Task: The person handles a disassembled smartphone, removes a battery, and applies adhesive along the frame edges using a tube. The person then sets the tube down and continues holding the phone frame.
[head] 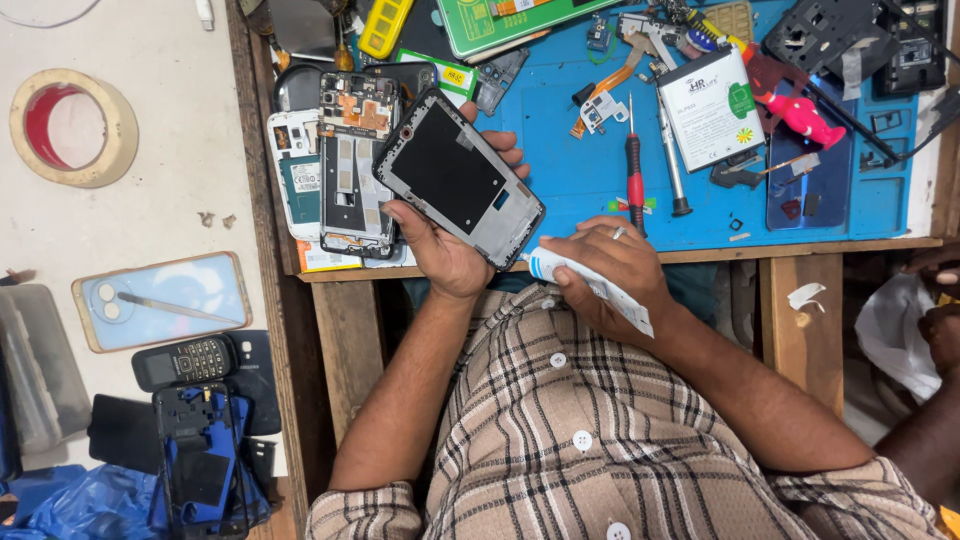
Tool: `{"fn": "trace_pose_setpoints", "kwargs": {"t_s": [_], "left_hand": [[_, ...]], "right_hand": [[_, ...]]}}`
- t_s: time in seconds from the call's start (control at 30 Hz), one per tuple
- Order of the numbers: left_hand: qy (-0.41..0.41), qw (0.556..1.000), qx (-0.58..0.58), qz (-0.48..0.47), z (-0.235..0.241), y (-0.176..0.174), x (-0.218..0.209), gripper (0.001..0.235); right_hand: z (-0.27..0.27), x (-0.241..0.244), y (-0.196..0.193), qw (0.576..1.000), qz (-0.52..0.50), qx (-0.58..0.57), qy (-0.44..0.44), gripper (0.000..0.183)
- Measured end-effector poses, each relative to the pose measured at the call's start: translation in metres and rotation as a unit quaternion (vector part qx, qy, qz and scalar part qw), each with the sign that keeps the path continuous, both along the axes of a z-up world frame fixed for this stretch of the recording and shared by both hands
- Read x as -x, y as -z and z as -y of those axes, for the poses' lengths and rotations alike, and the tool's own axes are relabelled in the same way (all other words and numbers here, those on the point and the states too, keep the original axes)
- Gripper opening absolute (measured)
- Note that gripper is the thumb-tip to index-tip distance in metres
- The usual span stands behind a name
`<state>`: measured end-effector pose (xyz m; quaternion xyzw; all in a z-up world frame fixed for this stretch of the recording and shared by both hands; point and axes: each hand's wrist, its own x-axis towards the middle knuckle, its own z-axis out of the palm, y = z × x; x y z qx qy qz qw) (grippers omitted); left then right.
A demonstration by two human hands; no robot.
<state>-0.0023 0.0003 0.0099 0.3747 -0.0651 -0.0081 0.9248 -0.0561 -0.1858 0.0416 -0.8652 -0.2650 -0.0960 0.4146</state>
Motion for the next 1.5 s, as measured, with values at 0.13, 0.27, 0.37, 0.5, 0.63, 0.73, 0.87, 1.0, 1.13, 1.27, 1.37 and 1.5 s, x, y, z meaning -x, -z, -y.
{"fn": "trace_pose_setpoints", "kwargs": {"t_s": [0.13, 0.27, 0.37, 0.5, 0.63, 0.73, 0.87, 1.0, 1.13, 1.27, 1.37, 1.5], "left_hand": [[0.002, 1.000, 0.005, 0.000, -0.0002, -0.0006, 0.0002, 0.106], [0.001, 1.000, 0.008, -0.002, -0.0004, -0.0015, 0.0001, 0.106], [-0.001, 1.000, 0.006, -0.002, 0.0000, -0.0007, 0.0001, 0.105], [0.000, 1.000, 0.004, -0.004, 0.0005, 0.0007, -0.0005, 0.106], [0.004, 1.000, -0.006, 0.000, -0.0003, 0.0018, -0.0010, 0.106], [0.006, 1.000, -0.010, -0.004, -0.0012, 0.0020, -0.0005, 0.108], [0.010, 1.000, -0.003, -0.008, -0.0006, 0.0046, -0.0005, 0.110], [0.006, 1.000, 0.002, 0.001, 0.0003, 0.0069, -0.0016, 0.109], [0.004, 1.000, -0.003, 0.002, 0.0005, 0.0074, -0.0015, 0.109], [0.003, 1.000, -0.004, -0.001, 0.0005, 0.0074, -0.0014, 0.110], [0.003, 1.000, -0.002, -0.005, 0.0001, 0.0066, -0.0010, 0.111], [0.004, 1.000, 0.004, -0.009, 0.0007, 0.0059, -0.0014, 0.111]], "right_hand": [[0.0010, -0.0013, 0.0000, 1.000, 0.007, -0.004, 0.015, 0.024], [0.0008, -0.0002, -0.0006, 1.000, -0.003, -0.005, 0.009, 0.025], [0.0002, 0.0000, -0.0002, 1.000, -0.008, 0.000, -0.004, 0.024], [0.0001, -0.0012, -0.0008, 1.000, 0.001, 0.005, -0.011, 0.025], [0.0017, -0.0018, -0.0026, 1.000, 0.003, 0.007, 0.017, 0.024], [0.0027, -0.0020, -0.0030, 1.000, 0.005, 0.008, 0.028, 0.023], [0.0025, -0.0015, -0.0002, 1.000, -0.007, -0.019, 0.020, 0.023], [0.0023, -0.0016, 0.0010, 0.999, -0.007, -0.034, 0.002, 0.024], [0.0017, -0.0018, 0.0003, 1.000, -0.003, -0.028, 0.001, 0.024], [0.0023, -0.0019, -0.0017, 1.000, 0.002, -0.016, 0.025, 0.024], [0.0040, -0.0011, -0.0046, 0.999, -0.001, -0.006, 0.051, 0.025], [0.0044, -0.0026, -0.0055, 0.999, 0.004, -0.012, 0.039, 0.022]]}}
